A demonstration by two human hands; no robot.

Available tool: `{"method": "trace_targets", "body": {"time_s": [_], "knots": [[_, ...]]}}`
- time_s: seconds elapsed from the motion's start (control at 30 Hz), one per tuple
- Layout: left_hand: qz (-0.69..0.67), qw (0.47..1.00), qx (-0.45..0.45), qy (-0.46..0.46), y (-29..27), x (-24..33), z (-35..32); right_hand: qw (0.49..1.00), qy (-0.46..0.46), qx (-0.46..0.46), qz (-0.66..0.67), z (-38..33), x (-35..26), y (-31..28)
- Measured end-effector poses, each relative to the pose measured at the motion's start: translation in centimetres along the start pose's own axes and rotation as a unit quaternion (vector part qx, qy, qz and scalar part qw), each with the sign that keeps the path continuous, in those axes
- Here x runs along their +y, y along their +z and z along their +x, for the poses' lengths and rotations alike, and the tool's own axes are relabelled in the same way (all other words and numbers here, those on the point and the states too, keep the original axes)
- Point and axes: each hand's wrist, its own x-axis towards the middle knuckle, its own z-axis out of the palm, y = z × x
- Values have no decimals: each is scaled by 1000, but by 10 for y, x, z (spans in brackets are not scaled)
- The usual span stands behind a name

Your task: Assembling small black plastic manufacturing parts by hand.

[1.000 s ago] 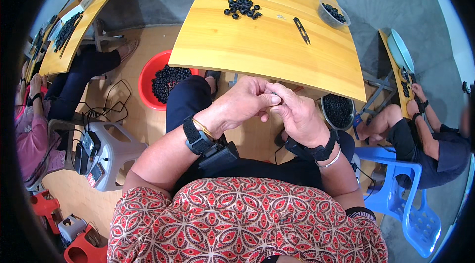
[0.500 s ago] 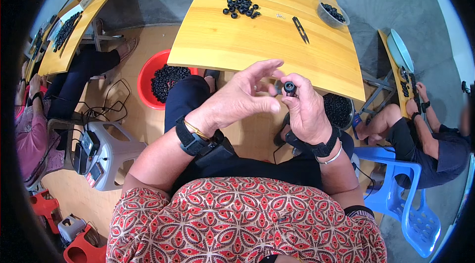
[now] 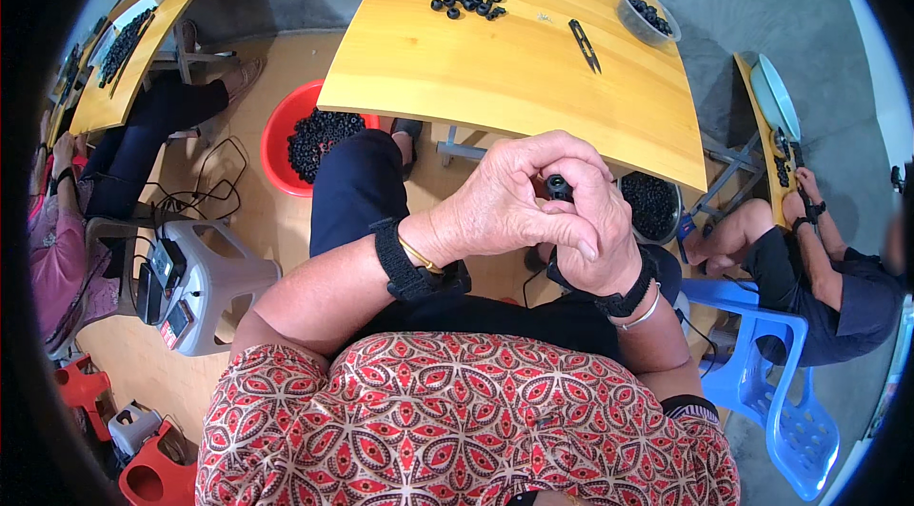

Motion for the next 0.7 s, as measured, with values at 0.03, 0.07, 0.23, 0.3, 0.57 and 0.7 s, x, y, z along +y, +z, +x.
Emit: {"method": "trace_targets", "body": {"time_s": [0.03, 0.07, 0.23, 0.3, 0.57, 0.7], "knots": [[-1, 1000, 1, -2, -1, -2, 0, 1000, -2, 1, -5, 1, 1, 1], [12, 1000, 3, 14, -2, -3, 1, 1000, -1, 0, -3, 2, 2, 1], [7, 999, -2, 43, -5, -9, 2, 1000, -26, 7, 7, 4, 5, 3], [9, 999, -16, 49, -6, -10, 3, 999, -34, 10, -4, 4, 7, 3], [-117, 977, 74, -164, -21, -7, -2, 998, -2, 53, 29, 11, 23, -12], [-311, 928, 7, -206, -29, -4, -2, 997, -17, 33, 68, 11, 33, -8]]}}
